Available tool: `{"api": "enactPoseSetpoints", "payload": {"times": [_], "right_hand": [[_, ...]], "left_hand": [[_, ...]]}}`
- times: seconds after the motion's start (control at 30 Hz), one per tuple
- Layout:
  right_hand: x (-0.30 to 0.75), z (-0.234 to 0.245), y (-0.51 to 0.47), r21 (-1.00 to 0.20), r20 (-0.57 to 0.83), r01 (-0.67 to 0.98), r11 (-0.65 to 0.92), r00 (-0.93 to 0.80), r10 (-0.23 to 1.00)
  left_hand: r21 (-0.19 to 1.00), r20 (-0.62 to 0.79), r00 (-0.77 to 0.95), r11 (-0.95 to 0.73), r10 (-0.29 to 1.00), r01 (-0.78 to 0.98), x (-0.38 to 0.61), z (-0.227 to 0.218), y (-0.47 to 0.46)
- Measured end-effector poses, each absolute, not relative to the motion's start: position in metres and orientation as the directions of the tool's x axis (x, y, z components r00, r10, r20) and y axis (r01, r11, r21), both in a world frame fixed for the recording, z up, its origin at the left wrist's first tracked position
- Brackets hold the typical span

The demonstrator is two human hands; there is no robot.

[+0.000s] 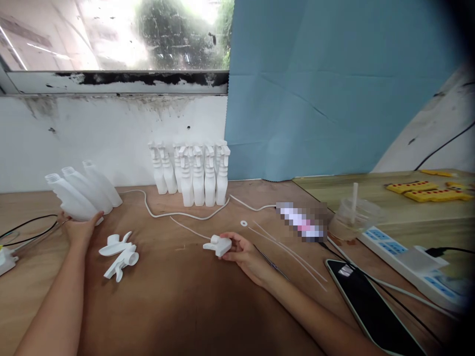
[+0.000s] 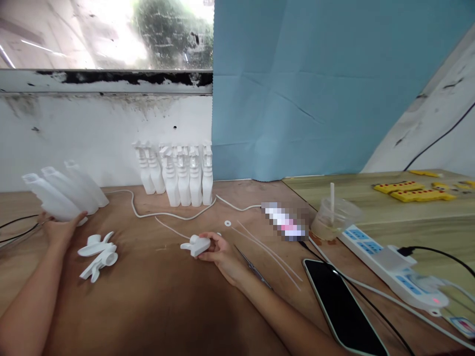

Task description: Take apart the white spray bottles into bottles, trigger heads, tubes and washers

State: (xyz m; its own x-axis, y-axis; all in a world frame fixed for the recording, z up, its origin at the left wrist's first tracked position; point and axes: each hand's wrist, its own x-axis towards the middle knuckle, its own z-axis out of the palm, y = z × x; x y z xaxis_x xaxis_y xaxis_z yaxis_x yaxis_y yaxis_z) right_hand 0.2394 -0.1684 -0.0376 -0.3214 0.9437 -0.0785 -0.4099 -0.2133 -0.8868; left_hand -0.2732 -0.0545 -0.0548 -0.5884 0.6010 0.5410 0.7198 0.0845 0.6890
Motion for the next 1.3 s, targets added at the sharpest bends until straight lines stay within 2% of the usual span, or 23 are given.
{"api": "enactPoseSetpoints", "payload": {"times": [0.1,0.17,0.23,0.3,0.4,0.5,0.6,0.7,0.8,1.0,1.17,1.3], "right_hand": [[0.241,-0.041,-0.165,-0.884,-0.083,-0.430,-0.182,-0.239,0.967],[0.244,-0.040,-0.163,-0.891,-0.072,-0.423,-0.163,-0.221,0.973],[0.247,-0.035,-0.162,-0.910,-0.040,-0.400,-0.111,-0.181,0.983],[0.253,-0.029,-0.159,-0.925,-0.004,-0.376,-0.050,-0.122,0.993],[0.267,-0.018,-0.153,-0.916,0.027,-0.400,0.016,-0.022,0.999],[0.289,-0.008,-0.142,-0.880,0.072,-0.466,0.089,0.056,0.996],[0.314,-0.002,-0.131,-0.832,0.112,-0.512,0.213,0.222,0.969],[0.335,-0.001,-0.122,-0.784,0.102,-0.538,0.309,0.381,0.919],[0.345,0.000,-0.118,-0.766,0.082,-0.542,0.347,0.453,0.888],[0.342,-0.001,-0.117,-0.784,0.092,-0.503,0.363,0.485,0.870],[0.346,-0.004,-0.116,-0.785,0.131,-0.441,0.435,0.568,0.813],[0.343,-0.008,-0.117,-0.800,0.141,-0.430,0.419,0.544,0.827]], "left_hand": [[0.752,0.518,-0.716,0.150,0.468,0.642,-0.271,-0.049,-0.061],[0.733,0.596,-0.714,0.113,0.367,0.670,-0.263,-0.043,-0.070],[0.658,0.704,-0.631,0.032,0.325,0.752,-0.248,-0.037,-0.081],[0.504,0.812,-0.452,-0.053,0.369,0.862,-0.224,-0.030,-0.095],[0.117,0.901,-0.020,-0.198,0.434,0.973,-0.177,-0.017,-0.119],[-0.155,0.805,0.357,-0.413,0.474,0.897,-0.135,-0.006,-0.139],[-0.314,0.683,0.585,-0.547,0.438,0.776,-0.110,-0.001,-0.146],[-0.349,0.647,0.633,-0.573,0.426,0.742,-0.104,-0.003,-0.145],[-0.340,0.644,0.621,-0.559,0.447,0.756,-0.107,-0.006,-0.143],[-0.313,0.656,0.581,-0.527,0.481,0.790,-0.116,-0.008,-0.142],[-0.341,0.647,0.601,-0.527,0.469,0.778,-0.117,-0.008,-0.142],[-0.350,0.647,0.605,-0.524,0.464,0.777,-0.114,-0.006,-0.143]]}}
